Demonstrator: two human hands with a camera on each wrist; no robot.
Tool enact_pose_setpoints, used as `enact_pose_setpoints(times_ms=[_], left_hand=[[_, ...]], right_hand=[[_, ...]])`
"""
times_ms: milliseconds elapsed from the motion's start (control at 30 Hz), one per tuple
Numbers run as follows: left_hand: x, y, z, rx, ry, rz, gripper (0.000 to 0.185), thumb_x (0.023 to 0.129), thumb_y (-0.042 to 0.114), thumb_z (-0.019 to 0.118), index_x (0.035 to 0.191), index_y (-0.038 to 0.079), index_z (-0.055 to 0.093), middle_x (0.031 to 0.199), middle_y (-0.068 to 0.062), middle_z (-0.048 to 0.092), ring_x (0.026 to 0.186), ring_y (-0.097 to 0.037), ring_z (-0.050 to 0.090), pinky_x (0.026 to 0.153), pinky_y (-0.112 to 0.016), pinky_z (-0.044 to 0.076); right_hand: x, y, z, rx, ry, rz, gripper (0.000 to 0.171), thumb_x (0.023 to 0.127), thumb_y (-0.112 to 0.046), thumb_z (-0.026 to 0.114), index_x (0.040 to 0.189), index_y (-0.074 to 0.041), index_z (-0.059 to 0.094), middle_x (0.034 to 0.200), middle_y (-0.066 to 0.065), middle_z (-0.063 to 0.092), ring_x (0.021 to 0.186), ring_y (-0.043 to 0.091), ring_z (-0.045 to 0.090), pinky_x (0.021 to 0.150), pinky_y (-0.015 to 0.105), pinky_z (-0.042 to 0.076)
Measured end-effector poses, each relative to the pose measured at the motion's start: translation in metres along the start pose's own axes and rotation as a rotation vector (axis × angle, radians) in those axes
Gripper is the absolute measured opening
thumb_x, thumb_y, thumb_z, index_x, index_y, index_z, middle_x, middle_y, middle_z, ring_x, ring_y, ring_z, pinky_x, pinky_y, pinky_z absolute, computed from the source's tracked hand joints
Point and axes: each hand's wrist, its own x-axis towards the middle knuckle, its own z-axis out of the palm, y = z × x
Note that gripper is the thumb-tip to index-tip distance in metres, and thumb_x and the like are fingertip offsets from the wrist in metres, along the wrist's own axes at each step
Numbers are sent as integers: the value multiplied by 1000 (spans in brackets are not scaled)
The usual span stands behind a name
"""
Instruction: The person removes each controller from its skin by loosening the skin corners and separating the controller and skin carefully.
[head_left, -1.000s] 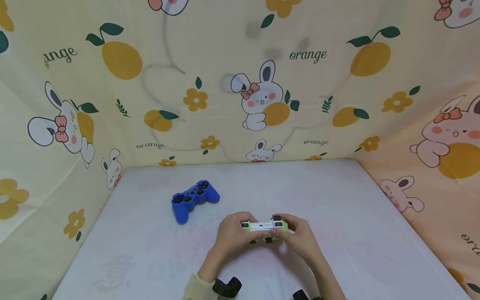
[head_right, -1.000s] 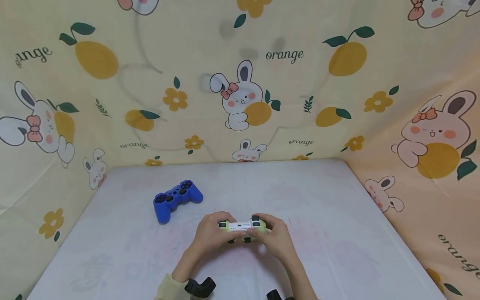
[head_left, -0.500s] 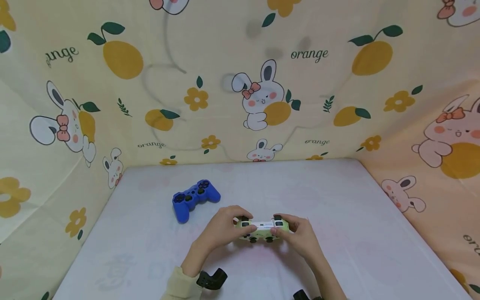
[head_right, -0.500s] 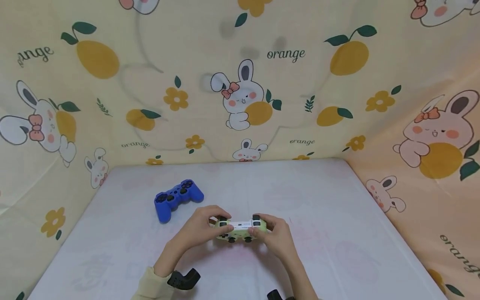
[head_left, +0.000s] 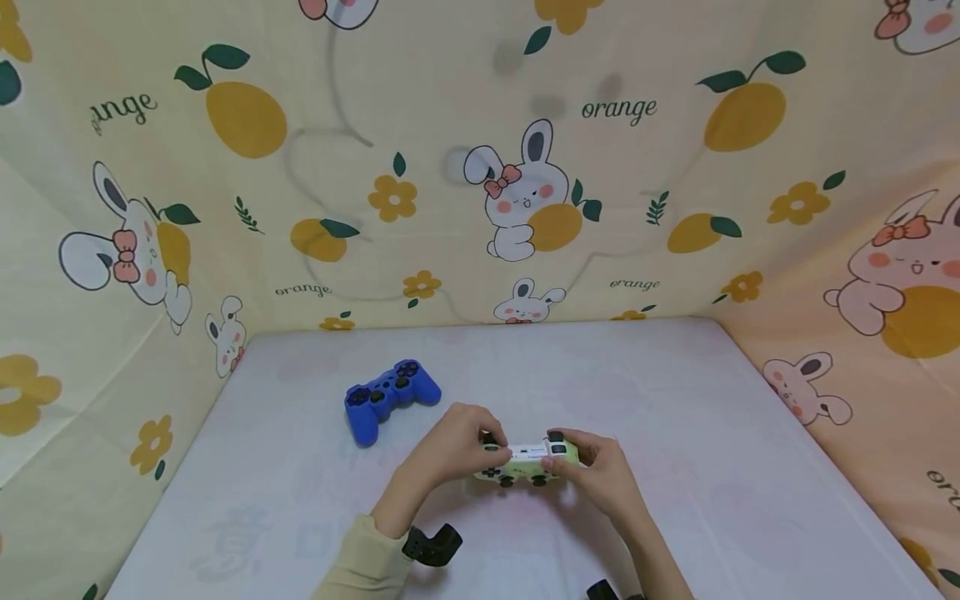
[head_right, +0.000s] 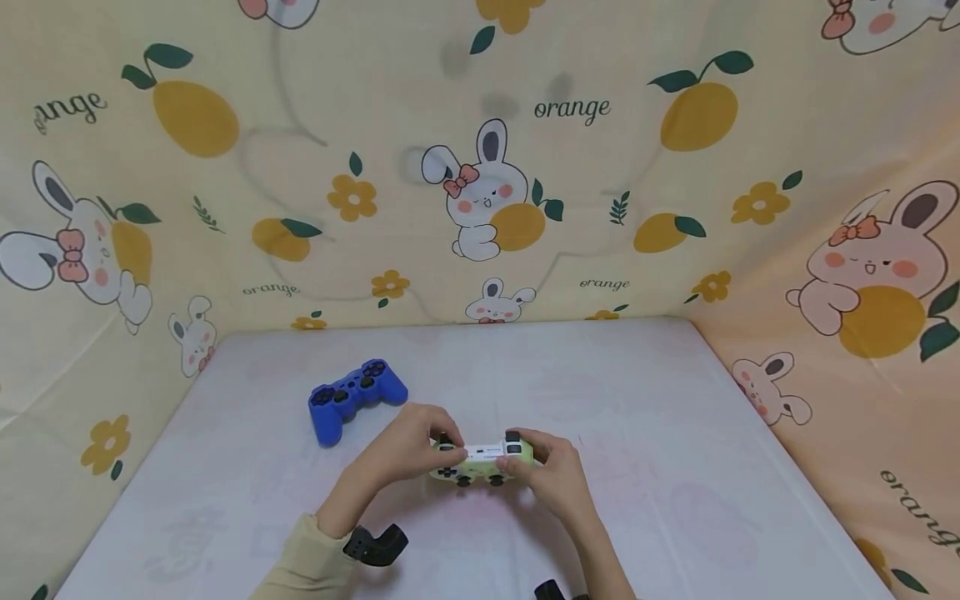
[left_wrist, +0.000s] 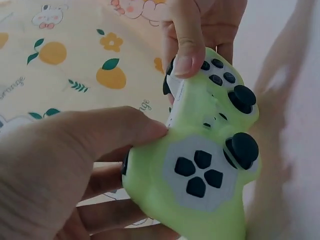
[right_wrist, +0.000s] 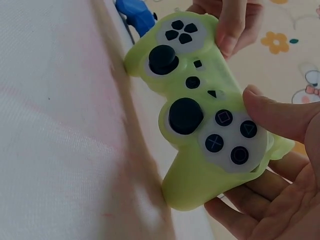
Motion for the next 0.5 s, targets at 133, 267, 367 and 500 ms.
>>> enact_pose_setpoints(times_ms=[133, 267, 367, 500], left_hand=[[-5, 1, 4, -69, 37, -98, 5, 82, 22, 80, 81, 18, 77, 76, 15, 65, 65, -7, 56, 59, -23, 48], [-8, 5, 8, -86, 94, -133, 4, 81, 21, 79, 79, 18, 77, 74, 14, 65, 64, -6, 57, 57, -24, 48], [-8, 11, 10, -71, 145, -156, 5, 80, 18, 79, 76, 17, 77, 71, 13, 64, 62, -6, 56, 55, -24, 48], [-8, 17, 17, -19, 240, -204, 7, 78, 17, 82, 74, 17, 77, 69, 13, 64, 62, -6, 53, 56, -25, 45]], right_hand=[[0, 1, 1, 2, 11, 6, 49, 77, -16, 86, 120, -2, 69, 107, 6, 70, 95, 19, 66, 77, 28, 51], [1, 2, 3, 1, 19, 18, 48, 76, -15, 86, 120, -3, 69, 103, 5, 71, 89, 18, 66, 74, 28, 51], [1, 2, 3, 1, 27, 23, 48, 76, -15, 86, 120, -4, 69, 101, 4, 71, 86, 18, 66, 72, 28, 50], [1, 2, 3, -12, 32, 28, 48, 75, -16, 87, 119, -4, 70, 100, 5, 71, 86, 18, 66, 74, 29, 50]])
